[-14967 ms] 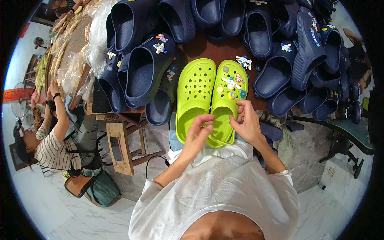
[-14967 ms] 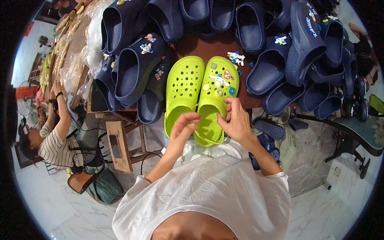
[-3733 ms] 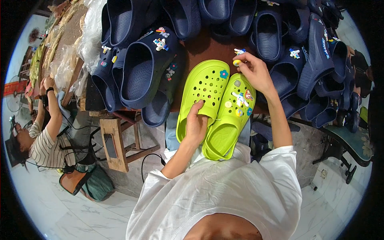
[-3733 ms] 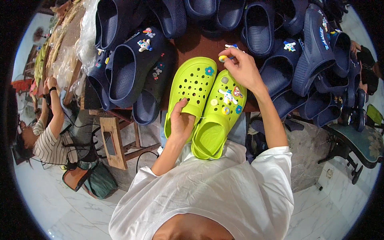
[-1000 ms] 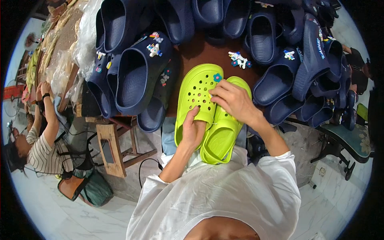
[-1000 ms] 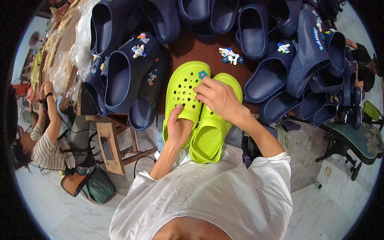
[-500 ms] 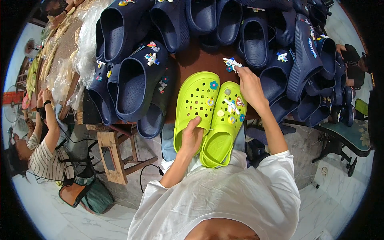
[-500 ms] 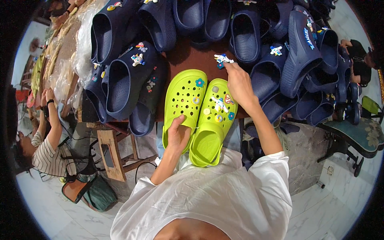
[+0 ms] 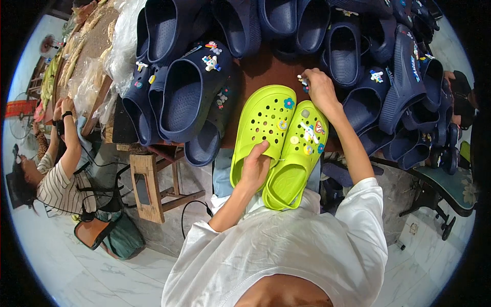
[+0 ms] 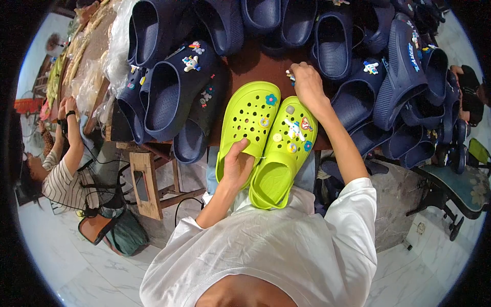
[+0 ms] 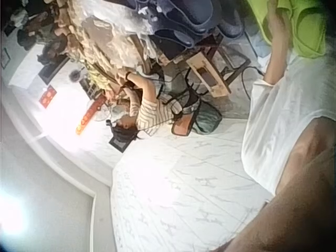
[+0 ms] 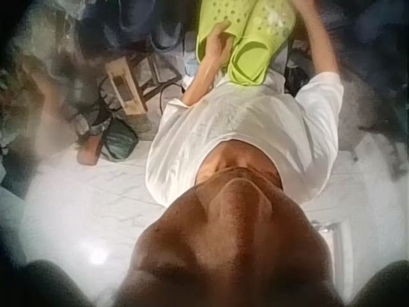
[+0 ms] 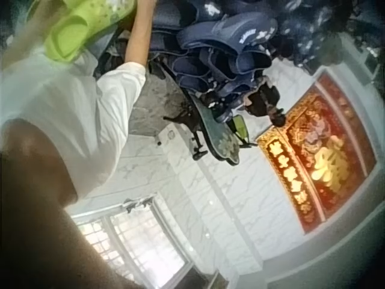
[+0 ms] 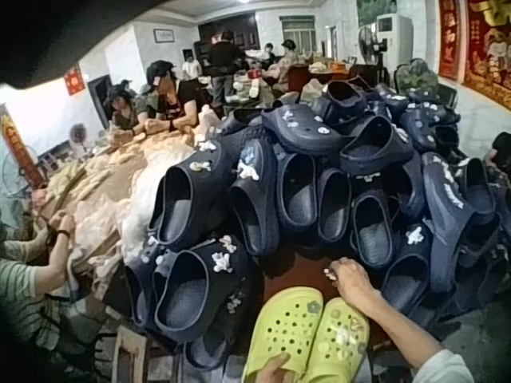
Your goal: Attaching decorative charms into the holes of clogs.
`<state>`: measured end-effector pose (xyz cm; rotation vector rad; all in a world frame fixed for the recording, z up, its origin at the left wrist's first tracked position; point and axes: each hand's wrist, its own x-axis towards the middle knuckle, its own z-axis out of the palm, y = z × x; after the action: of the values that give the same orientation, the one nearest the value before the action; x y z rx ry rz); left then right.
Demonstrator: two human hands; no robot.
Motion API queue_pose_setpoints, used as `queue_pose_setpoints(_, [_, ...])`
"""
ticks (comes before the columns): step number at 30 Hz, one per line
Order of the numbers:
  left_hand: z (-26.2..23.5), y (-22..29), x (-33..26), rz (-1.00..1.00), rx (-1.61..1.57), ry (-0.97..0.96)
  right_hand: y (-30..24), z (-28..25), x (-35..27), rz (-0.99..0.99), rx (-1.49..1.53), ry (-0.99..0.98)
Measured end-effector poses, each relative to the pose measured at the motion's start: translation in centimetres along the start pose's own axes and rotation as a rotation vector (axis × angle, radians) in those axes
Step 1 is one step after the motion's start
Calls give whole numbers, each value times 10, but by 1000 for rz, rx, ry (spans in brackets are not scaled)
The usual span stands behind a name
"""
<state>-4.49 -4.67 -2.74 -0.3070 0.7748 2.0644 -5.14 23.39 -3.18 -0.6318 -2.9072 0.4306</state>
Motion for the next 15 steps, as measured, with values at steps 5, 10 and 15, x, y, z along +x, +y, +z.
queue_pose_setpoints(5, [1,2,0,-10,-41,-5,2,2,-2,-34,136,149])
queue_pose_setpoints(10, [-3,-1,4,-4,-43,17,6,1,-1,9,37,17])
queue_pose_setpoints(15, [-1,0,3,-21,-49,1,-5,-8,0,-31,51,44])
